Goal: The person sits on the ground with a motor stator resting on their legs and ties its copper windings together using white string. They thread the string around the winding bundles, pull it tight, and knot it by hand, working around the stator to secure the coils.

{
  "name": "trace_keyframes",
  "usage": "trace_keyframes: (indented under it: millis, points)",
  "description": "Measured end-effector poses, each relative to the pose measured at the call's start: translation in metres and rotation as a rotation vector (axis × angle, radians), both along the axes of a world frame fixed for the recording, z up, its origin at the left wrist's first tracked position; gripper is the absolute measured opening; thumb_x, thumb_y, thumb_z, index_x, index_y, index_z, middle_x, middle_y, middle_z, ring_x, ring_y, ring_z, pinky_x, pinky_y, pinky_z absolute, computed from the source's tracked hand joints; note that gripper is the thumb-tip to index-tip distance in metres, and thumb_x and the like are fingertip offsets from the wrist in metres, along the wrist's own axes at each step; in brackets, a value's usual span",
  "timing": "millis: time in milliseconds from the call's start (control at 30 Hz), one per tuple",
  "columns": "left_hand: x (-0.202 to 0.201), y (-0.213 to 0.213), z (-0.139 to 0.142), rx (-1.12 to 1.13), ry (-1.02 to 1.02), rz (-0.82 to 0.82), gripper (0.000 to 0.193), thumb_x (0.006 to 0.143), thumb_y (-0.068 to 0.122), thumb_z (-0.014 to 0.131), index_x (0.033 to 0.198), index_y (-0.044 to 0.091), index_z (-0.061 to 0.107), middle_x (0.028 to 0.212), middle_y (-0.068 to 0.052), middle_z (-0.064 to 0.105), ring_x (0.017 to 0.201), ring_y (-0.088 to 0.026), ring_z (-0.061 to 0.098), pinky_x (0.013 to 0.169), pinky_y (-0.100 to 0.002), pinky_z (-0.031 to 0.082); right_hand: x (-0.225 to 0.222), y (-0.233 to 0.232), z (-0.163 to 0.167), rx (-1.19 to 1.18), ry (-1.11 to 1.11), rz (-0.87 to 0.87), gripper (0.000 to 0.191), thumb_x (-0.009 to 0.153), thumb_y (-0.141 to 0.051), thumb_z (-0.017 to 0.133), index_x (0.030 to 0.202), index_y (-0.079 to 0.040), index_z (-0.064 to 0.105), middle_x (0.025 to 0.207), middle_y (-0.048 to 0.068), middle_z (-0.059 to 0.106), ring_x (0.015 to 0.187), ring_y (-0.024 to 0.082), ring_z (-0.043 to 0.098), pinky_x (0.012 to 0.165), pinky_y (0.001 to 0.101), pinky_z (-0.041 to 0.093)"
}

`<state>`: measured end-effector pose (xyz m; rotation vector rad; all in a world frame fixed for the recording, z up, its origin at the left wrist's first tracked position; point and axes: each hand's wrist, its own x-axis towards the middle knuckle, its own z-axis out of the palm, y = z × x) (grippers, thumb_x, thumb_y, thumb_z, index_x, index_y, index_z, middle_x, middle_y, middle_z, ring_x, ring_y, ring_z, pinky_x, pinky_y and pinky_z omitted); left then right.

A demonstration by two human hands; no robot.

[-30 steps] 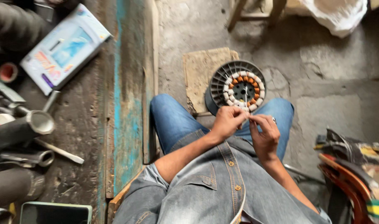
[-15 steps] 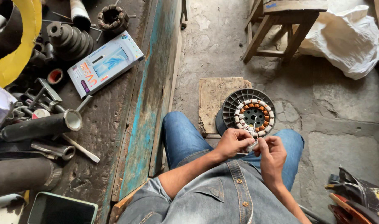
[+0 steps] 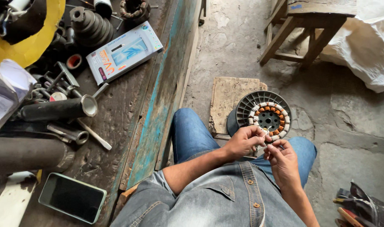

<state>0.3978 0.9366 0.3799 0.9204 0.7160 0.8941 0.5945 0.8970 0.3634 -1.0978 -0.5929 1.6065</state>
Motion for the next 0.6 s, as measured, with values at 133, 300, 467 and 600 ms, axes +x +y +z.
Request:
trace_keyframes:
  millis: [133, 300, 467, 600]
  points:
    - [0.001, 0.002, 0.01, -0.093, -0.271, -0.043, 0.015, 0.106, 0.02, 0.062, 0.107, 0.005, 0.062, 0.096, -0.009, 0.074, 0.085, -0.012, 0.069, 0.067, -0.024, 0.049, 0.005, -0.002, 0.008, -0.033, -0.101, 0.028, 0.021, 0.097, -0.004, 0.066, 0.116, -0.001, 0.058, 0.098, 0.008, 0.069, 0.083, 0.012, 0.062, 0.072, 0.0279, 0.048]
    - [-0.001, -0.006, 0.029, 0.182, -0.084, -0.018, 0.021, 0.105, 0.016, 0.068, 0.116, -0.001, 0.071, 0.099, -0.007, 0.073, 0.092, -0.009, 0.067, 0.084, -0.024, 0.054, 0.009, -0.006, 0.021, 0.041, -0.269, 0.051, 0.02, 0.1, -0.008, 0.065, 0.118, 0.001, 0.064, 0.095, 0.007, 0.068, 0.079, 0.011, 0.06, 0.07, 0.0259, 0.048]
    - [-0.017, -0.016, 0.064, 0.225, 0.022, -0.024, 0.029, 0.103, 0.016, 0.072, 0.125, -0.003, 0.071, 0.1, -0.004, 0.071, 0.089, -0.006, 0.063, 0.077, -0.023, 0.051, 0.001, -0.008, 0.041, 0.135, -0.824, 0.046, 0.016, 0.099, -0.013, 0.069, 0.106, 0.001, 0.069, 0.085, 0.002, 0.064, 0.074, 0.007, 0.054, 0.064, 0.025, 0.044]
    - [-0.031, -0.01, 0.091, 0.065, -0.211, -0.087, 0.041, 0.099, 0.015, 0.07, 0.136, 0.0, 0.062, 0.105, 0.001, 0.07, 0.087, -0.003, 0.062, 0.074, -0.021, 0.051, -0.003, -0.002, 0.046, 0.145, -0.881, 0.167, 0.021, 0.1, -0.02, 0.065, 0.094, 0.0, 0.07, 0.076, 0.0, 0.066, 0.069, 0.006, 0.055, 0.062, 0.0247, 0.045]
